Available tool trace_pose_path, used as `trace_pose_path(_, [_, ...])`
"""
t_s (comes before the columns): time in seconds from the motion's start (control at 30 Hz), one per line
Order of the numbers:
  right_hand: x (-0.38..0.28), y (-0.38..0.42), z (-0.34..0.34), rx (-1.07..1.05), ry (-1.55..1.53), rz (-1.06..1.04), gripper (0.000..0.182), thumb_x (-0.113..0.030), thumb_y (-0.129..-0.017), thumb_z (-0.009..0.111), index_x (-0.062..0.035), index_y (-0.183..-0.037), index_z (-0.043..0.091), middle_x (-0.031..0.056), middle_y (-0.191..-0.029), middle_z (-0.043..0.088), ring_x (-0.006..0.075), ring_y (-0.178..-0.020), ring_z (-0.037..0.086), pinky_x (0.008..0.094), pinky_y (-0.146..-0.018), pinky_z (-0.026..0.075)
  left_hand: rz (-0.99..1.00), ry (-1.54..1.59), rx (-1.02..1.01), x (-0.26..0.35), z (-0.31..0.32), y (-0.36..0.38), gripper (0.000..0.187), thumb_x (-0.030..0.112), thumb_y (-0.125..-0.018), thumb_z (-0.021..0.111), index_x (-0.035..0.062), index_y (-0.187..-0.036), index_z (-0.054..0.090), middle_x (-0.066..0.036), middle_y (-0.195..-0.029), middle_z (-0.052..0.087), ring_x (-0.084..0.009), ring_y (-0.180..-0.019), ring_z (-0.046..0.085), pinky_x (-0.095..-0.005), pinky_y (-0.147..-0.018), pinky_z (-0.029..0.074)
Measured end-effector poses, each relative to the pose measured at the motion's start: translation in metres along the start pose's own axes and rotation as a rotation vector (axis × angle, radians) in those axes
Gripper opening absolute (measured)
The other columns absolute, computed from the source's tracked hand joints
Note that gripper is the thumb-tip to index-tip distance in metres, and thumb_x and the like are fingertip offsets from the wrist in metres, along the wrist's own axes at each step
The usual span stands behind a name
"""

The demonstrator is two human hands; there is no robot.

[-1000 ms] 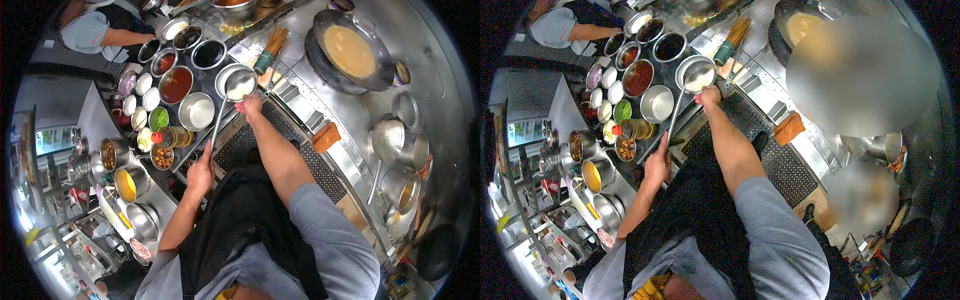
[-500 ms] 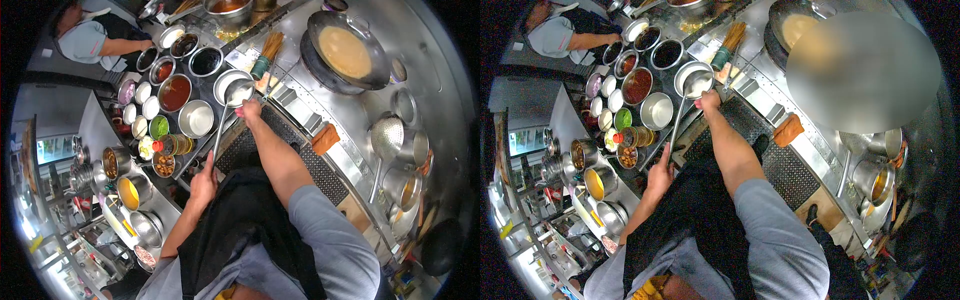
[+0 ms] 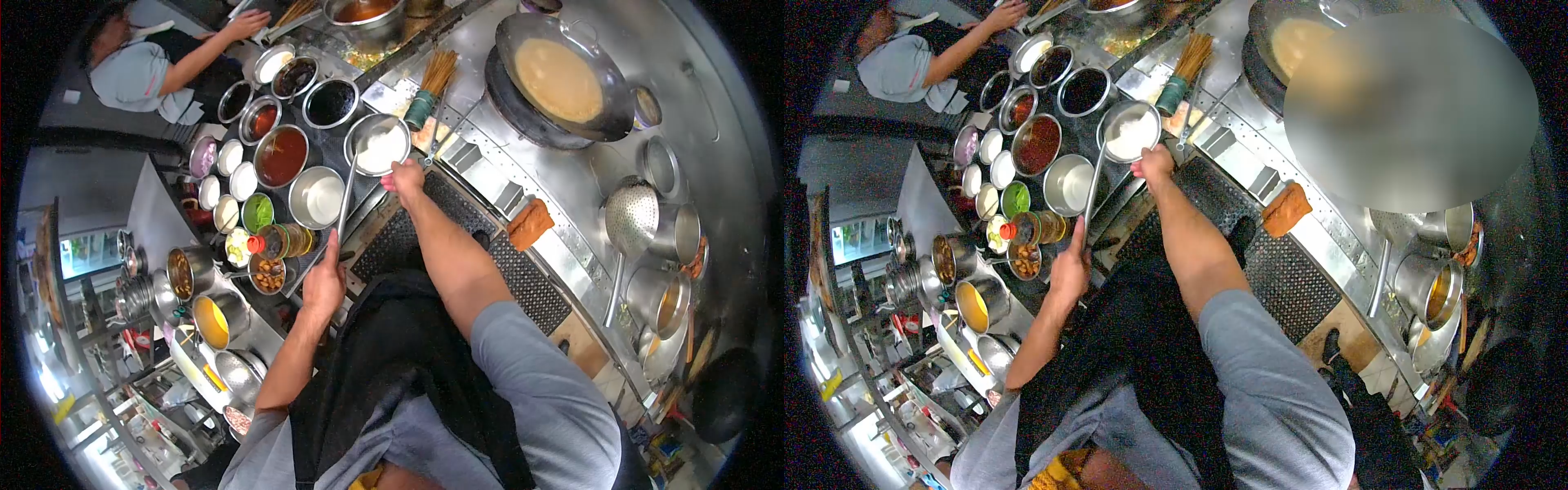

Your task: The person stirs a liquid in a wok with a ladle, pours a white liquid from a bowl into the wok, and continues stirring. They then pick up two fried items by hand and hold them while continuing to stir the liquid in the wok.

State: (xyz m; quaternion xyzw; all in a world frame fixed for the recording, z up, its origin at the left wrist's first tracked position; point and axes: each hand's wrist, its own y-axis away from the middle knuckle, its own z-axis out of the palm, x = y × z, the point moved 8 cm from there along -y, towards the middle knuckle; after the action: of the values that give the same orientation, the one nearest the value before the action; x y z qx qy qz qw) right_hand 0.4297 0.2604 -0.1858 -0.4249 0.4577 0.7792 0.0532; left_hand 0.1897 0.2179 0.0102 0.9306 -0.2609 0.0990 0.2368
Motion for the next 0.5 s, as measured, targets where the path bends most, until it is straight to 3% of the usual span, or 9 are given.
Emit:
trace_pose_path(0.17, [0.004, -0.004, -0.003, 0.009, 0.000, 0.002, 0.015, -0.013, -0.094, 0.048, -0.0024, -0.104, 0.052, 0.0112, -0.076, 0.064, 0.0190, -0.056, 0.064, 0.0305, -0.047, 0.053, 0.090, 0.122, 0.010, 0.004, 0.000, 0.015, 0.072, 0.010, -0.088, 0.054, 0.0175, -0.149, 0.015, -0.029, -0.077, 0.062, -0.0461, -0.069, 0.061, -0.0521, -0.065, 0.048])
trace_pose_path(0.23, [0.004, -0.003, -0.005, 0.012, 0.043, 0.011, 0.015, -0.012, -0.094, 0.048, -0.0020, -0.104, 0.052, 0.0111, -0.076, 0.064, 0.0192, -0.056, 0.064, 0.0305, -0.047, 0.054, 0.293, 0.276, 0.117, 0.009, -0.017, 0.015, 0.069, 0.009, -0.089, 0.054, 0.0157, -0.149, 0.019, -0.028, -0.086, 0.064, -0.0432, -0.065, 0.063, -0.0486, -0.062, 0.049])
trace_pose_path(0.27, [0.002, -0.002, -0.006, 0.014, 0.039, 0.010, 0.015, -0.012, -0.094, 0.048, -0.0020, -0.104, 0.052, 0.0111, -0.076, 0.064, 0.0192, -0.056, 0.064, 0.0305, -0.047, 0.054, 0.244, 0.302, 0.081, -0.002, -0.018, 0.009, 0.067, 0.007, -0.089, 0.055, 0.0143, -0.148, 0.024, -0.025, -0.101, 0.065, -0.0364, -0.075, 0.067, -0.0429, -0.070, 0.050])
trace_pose_path(0.33, [0.000, 0.002, -0.008, 0.017, 0.036, 0.006, 0.015, -0.012, -0.094, 0.048, -0.0015, -0.104, 0.052, 0.0114, -0.075, 0.064, 0.0196, -0.057, 0.064, 0.0306, -0.047, 0.054, -0.364, 0.553, -0.383, 0.012, -0.043, 0.010, 0.065, 0.004, -0.089, 0.054, 0.0123, -0.147, 0.027, -0.023, -0.117, 0.061, -0.0307, -0.100, 0.064, -0.0372, -0.087, 0.048])
trace_pose_path(0.4, [0.000, 0.004, -0.009, 0.038, 0.019, -0.004, 0.014, -0.011, -0.093, 0.049, 0.0002, -0.101, 0.052, 0.0123, -0.072, 0.064, 0.0197, -0.054, 0.064, 0.0297, -0.044, 0.053, -0.403, 0.620, -0.397, -0.003, -0.044, 0.008, 0.064, 0.003, -0.088, 0.055, 0.0109, -0.147, 0.029, -0.020, -0.120, 0.061, -0.0276, -0.104, 0.062, -0.0345, -0.089, 0.047])
trace_pose_path(0.47, [0.000, 0.003, -0.010, 0.064, -0.004, -0.011, 0.014, -0.010, -0.091, 0.049, 0.0019, -0.098, 0.052, 0.0132, -0.070, 0.064, 0.0198, -0.051, 0.064, 0.0288, -0.041, 0.051, 0.042, 0.396, -0.170, -0.001, -0.054, 0.002, 0.064, 0.002, -0.088, 0.054, 0.0092, -0.146, 0.029, -0.018, -0.112, 0.065, -0.0276, -0.084, 0.067, -0.0369, -0.074, 0.051])
trace_pose_path(0.5, [0.002, 0.001, -0.010, 0.039, -0.007, -0.017, 0.014, -0.010, -0.092, 0.049, 0.0018, -0.098, 0.052, 0.0132, -0.070, 0.064, 0.0198, -0.051, 0.064, 0.0288, -0.041, 0.051, 0.411, 0.236, 0.089, 0.021, -0.070, 0.005, 0.066, 0.003, -0.087, 0.056, 0.0105, -0.146, 0.028, -0.021, -0.096, 0.068, -0.0342, -0.070, 0.067, -0.0417, -0.065, 0.051])
